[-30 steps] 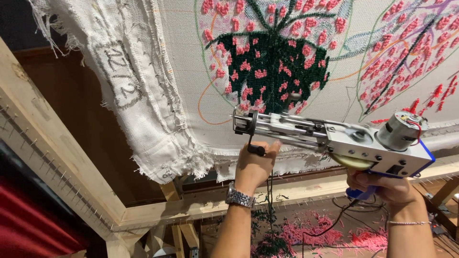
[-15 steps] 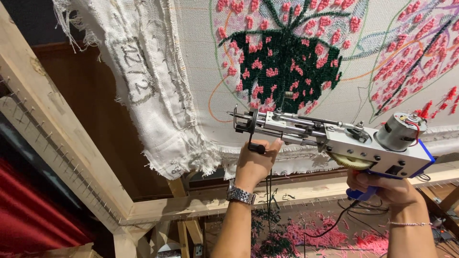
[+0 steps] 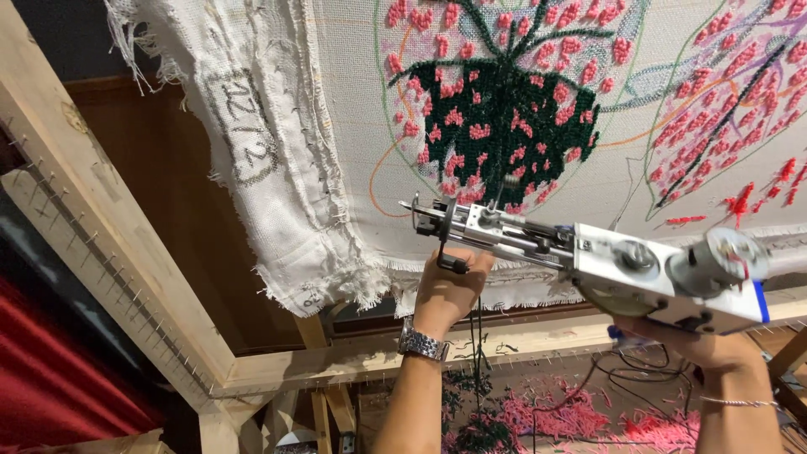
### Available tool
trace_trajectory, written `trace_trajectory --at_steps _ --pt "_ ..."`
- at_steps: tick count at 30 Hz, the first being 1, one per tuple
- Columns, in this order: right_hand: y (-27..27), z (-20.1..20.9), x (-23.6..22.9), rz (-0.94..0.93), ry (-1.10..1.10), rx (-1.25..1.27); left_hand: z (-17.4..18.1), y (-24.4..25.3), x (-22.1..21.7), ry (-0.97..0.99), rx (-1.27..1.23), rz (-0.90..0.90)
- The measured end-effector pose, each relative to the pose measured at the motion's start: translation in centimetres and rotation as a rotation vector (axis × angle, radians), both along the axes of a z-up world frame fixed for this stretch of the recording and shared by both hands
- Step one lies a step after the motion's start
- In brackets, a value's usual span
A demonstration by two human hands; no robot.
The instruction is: Using an electric tufting gun to insert yarn into a vertical fabric frame to create a rug pattern.
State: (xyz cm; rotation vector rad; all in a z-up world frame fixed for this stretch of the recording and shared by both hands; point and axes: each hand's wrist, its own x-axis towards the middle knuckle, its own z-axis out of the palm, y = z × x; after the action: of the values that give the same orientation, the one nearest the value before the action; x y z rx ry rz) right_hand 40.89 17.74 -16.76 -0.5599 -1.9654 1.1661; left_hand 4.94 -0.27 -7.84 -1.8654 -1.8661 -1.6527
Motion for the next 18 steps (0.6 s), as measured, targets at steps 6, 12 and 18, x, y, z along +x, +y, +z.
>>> trace_trajectory --at_steps 6,12,18 --pt "5.8 -1.1 8.9 -0.21 -0.089 0.054 0.8 -1.1 -0.4 -0.139 -0.112 -0.056" --pt "8.6 -0.4 14.6 -0.197 0.025 -0.118 0.5 -1.3 -0.5 -0.105 -0.002 -0.024" --pt "7.7 2.1 15.0 -0.183 0.141 -0.289 1.4 -2.0 -0.3 -0.226 -0.093 -0.072"
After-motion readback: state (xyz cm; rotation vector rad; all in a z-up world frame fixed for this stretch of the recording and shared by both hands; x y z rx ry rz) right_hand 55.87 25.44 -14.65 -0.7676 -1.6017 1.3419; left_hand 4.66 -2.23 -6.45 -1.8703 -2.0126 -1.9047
